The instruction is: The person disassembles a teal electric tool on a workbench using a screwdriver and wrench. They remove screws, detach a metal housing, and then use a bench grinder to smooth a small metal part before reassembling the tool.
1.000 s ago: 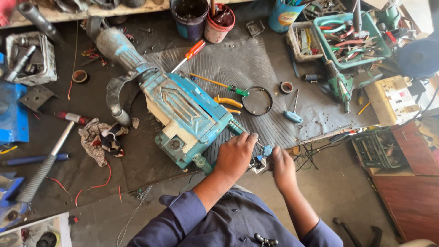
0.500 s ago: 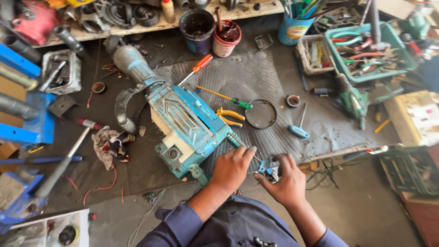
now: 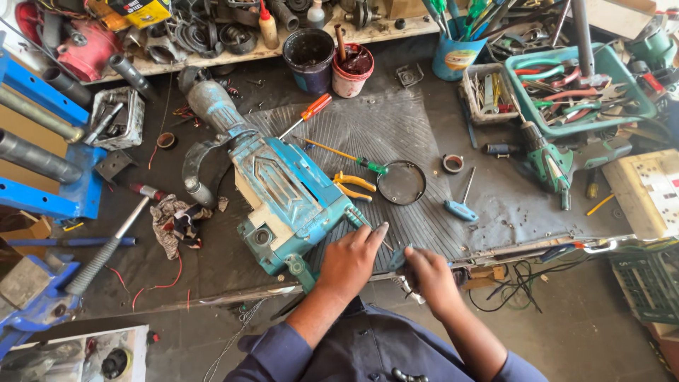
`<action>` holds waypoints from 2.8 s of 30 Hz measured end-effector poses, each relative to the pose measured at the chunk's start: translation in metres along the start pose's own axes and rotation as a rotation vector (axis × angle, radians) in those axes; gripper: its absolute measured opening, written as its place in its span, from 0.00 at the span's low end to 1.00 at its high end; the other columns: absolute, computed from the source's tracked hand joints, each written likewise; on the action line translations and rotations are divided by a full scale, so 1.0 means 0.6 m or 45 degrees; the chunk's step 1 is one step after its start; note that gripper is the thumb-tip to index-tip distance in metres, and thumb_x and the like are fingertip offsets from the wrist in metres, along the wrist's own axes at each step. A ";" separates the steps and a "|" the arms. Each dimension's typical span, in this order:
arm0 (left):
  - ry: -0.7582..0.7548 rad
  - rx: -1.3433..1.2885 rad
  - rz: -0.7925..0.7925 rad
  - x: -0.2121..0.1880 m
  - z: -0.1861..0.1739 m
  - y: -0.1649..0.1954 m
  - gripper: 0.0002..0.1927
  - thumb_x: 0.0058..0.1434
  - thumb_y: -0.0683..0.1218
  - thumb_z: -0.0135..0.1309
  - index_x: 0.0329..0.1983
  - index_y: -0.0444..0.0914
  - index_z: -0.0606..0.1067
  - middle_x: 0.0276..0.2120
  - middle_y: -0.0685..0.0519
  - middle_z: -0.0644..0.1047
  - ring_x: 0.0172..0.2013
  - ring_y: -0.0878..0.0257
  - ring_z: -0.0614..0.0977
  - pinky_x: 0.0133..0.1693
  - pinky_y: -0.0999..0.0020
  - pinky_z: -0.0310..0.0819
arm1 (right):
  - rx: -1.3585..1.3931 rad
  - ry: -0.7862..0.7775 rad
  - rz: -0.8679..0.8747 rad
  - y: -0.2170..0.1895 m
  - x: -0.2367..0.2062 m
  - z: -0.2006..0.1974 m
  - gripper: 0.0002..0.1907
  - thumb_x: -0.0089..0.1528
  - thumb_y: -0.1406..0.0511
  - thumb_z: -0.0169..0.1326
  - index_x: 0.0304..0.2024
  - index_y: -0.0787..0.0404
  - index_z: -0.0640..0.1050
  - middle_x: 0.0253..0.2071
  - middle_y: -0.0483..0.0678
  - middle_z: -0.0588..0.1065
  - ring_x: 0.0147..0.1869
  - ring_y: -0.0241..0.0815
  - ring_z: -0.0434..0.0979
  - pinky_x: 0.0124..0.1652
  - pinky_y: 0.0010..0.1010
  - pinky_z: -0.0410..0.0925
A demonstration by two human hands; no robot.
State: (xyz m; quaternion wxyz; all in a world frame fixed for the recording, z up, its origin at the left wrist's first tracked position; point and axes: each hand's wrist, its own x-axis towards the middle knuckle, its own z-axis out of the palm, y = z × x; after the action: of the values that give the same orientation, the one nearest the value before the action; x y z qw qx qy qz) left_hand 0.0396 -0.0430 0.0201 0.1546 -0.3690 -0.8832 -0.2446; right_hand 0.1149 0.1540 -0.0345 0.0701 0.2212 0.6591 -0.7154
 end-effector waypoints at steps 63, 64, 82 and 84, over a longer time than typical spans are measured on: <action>-0.164 -0.081 -0.057 0.049 0.146 0.003 0.33 0.52 0.41 0.59 0.65 0.43 0.73 0.32 0.45 0.74 0.32 0.56 0.84 0.40 0.59 0.82 | -0.288 -0.019 -0.131 -0.062 -0.065 -0.064 0.26 0.70 0.47 0.56 0.42 0.65 0.81 0.35 0.53 0.80 0.40 0.42 0.81 0.40 0.33 0.73; -0.041 -0.117 0.001 0.049 0.144 0.005 0.32 0.51 0.41 0.58 0.63 0.41 0.73 0.33 0.44 0.74 0.32 0.54 0.84 0.40 0.57 0.81 | -0.348 0.000 -0.208 -0.059 -0.061 -0.062 0.25 0.69 0.49 0.57 0.43 0.66 0.80 0.35 0.54 0.80 0.40 0.44 0.81 0.40 0.34 0.72; 0.116 -0.086 -0.033 0.056 0.160 0.010 0.27 0.56 0.39 0.58 0.61 0.41 0.76 0.25 0.48 0.72 0.26 0.58 0.81 0.39 0.57 0.80 | -0.211 -0.046 -0.354 -0.041 -0.040 -0.067 0.19 0.75 0.54 0.51 0.51 0.66 0.77 0.39 0.53 0.77 0.37 0.43 0.77 0.37 0.33 0.69; 0.171 -0.069 0.007 0.056 0.161 0.010 0.26 0.56 0.38 0.56 0.61 0.42 0.76 0.27 0.48 0.72 0.28 0.57 0.81 0.39 0.58 0.79 | -0.985 0.359 -1.078 -0.045 -0.056 -0.074 0.16 0.66 0.62 0.53 0.49 0.70 0.78 0.38 0.55 0.78 0.37 0.50 0.80 0.34 0.35 0.72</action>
State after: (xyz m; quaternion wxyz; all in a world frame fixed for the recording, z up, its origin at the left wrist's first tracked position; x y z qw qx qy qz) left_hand 0.0124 0.0330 -0.0434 0.2042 -0.3584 -0.8628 -0.2923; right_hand 0.1442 0.1944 0.0024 -0.2345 -0.0099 0.9059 -0.3525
